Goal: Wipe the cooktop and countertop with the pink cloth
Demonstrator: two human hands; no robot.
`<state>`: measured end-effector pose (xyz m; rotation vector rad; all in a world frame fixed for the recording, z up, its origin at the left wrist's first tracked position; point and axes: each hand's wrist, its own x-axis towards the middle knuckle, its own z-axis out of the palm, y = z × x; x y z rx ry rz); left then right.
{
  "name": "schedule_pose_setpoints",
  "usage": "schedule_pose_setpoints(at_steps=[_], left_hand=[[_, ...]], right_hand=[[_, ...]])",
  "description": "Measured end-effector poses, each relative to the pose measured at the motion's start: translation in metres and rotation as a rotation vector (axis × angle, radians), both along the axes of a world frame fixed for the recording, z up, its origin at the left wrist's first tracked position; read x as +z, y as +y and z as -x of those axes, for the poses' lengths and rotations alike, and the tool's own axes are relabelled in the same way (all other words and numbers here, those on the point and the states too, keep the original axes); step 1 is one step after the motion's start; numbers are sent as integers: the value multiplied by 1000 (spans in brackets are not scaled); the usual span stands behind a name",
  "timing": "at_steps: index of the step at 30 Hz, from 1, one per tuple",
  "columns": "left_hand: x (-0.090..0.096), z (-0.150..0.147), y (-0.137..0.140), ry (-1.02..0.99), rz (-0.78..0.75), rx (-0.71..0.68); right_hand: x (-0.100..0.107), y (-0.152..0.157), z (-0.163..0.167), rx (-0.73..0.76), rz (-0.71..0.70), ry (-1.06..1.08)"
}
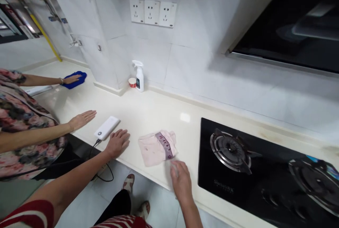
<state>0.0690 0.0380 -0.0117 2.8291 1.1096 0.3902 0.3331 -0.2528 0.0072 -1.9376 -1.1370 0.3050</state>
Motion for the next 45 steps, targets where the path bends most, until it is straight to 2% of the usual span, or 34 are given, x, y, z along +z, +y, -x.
schedule_pose_setpoints(at_steps=[4, 9, 14, 18, 21, 25, 27, 29, 33, 35, 37, 39, 40, 42, 43, 45], left_hand=[[-3, -1, -1, -28, 2, -5], [-6, 1, -1, -36, 1, -25], [-7, 0, -2, -37, -14, -24], [-9, 0, -3, -48, -24, -19], [-11, -1, -3, -57, -25, -18], [-12, -1, -2, -64, -21, -19], [-11, -1, -2, -64, -13, -16], [-11, -1, -2, -61, 1, -15], [-9, -2, -2, -54, 34, -16], [-7, -3, -3, -50, 46, -16], [-5, -3, -4, -45, 53, -17], [-3, -3, -4, -37, 57, -23], [-2, -3, -4, -34, 59, -27], [-1, -2, -5, -28, 60, -31], [-1, -2, -4, -27, 61, -31], [-2, -3, -4, -26, 61, -28]], right_hand=[[-14, 38, -39, -209, 101, -31], [-35, 63, -43, -205, 206, -44], [-29, 71, -43, -211, 261, -60], [-11, 65, -55, -229, 181, -80], [6, 55, -69, -285, 28, -68], [24, 36, -91, -581, -210, 31], [27, 25, -99, -657, -228, 67], [26, 14, -101, -582, -97, 99], [24, -2, -89, -221, 297, 143], [33, -7, -82, -117, 368, 128], [52, -9, -75, -173, 281, 50], [72, -8, -67, -280, 56, -95], [80, -7, -62, -284, -56, -164], [86, -2, -45, -123, -160, -213], [82, 1, -34, 26, -126, -186], [65, 6, -10, 327, 42, -98]])
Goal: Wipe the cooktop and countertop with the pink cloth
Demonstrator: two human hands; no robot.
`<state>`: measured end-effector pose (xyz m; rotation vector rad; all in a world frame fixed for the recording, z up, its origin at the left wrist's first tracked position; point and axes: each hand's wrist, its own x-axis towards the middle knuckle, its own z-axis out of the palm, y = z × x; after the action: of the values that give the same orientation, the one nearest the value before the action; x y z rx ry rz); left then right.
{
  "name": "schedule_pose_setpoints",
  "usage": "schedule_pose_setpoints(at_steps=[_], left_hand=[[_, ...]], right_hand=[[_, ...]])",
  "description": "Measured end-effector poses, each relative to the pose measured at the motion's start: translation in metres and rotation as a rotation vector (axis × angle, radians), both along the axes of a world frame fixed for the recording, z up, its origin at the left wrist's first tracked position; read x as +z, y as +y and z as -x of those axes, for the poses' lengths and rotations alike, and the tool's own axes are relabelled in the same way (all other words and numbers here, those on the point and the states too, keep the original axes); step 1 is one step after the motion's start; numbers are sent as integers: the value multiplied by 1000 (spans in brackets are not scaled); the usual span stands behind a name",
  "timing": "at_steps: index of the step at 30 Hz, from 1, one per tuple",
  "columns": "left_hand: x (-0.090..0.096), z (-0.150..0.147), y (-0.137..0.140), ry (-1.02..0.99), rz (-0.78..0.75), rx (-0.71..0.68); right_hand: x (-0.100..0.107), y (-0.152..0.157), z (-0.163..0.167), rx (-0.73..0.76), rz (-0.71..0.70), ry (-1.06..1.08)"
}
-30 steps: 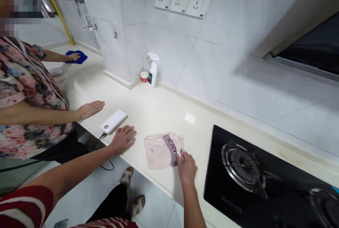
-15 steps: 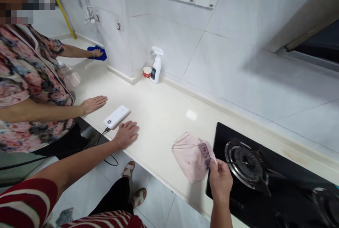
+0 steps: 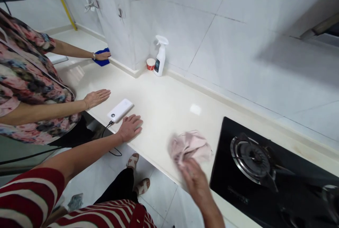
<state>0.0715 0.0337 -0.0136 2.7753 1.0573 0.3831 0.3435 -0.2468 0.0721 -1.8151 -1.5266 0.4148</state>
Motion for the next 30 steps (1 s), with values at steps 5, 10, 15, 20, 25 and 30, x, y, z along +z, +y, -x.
schedule_pose_setpoints(at_steps=[5, 10, 15, 20, 25, 30], left_hand=[[-3, 0, 0, -3, 1, 0], [-4, -1, 1, -8, 9, 1], [-4, 0, 1, -8, 15, -3], [-4, 0, 1, 5, 10, -2], [-5, -1, 0, 12, 19, -1], [-5, -2, -1, 18, 24, 7]], right_hand=[[-53, -1, 39, 189, 280, -175], [-59, 6, 49, 152, 334, -344], [-58, 26, 71, 72, 306, -490], [-61, 16, 58, 102, 365, -434], [-67, 4, 33, 179, 453, -331], [-64, 37, 63, 142, 452, -280]])
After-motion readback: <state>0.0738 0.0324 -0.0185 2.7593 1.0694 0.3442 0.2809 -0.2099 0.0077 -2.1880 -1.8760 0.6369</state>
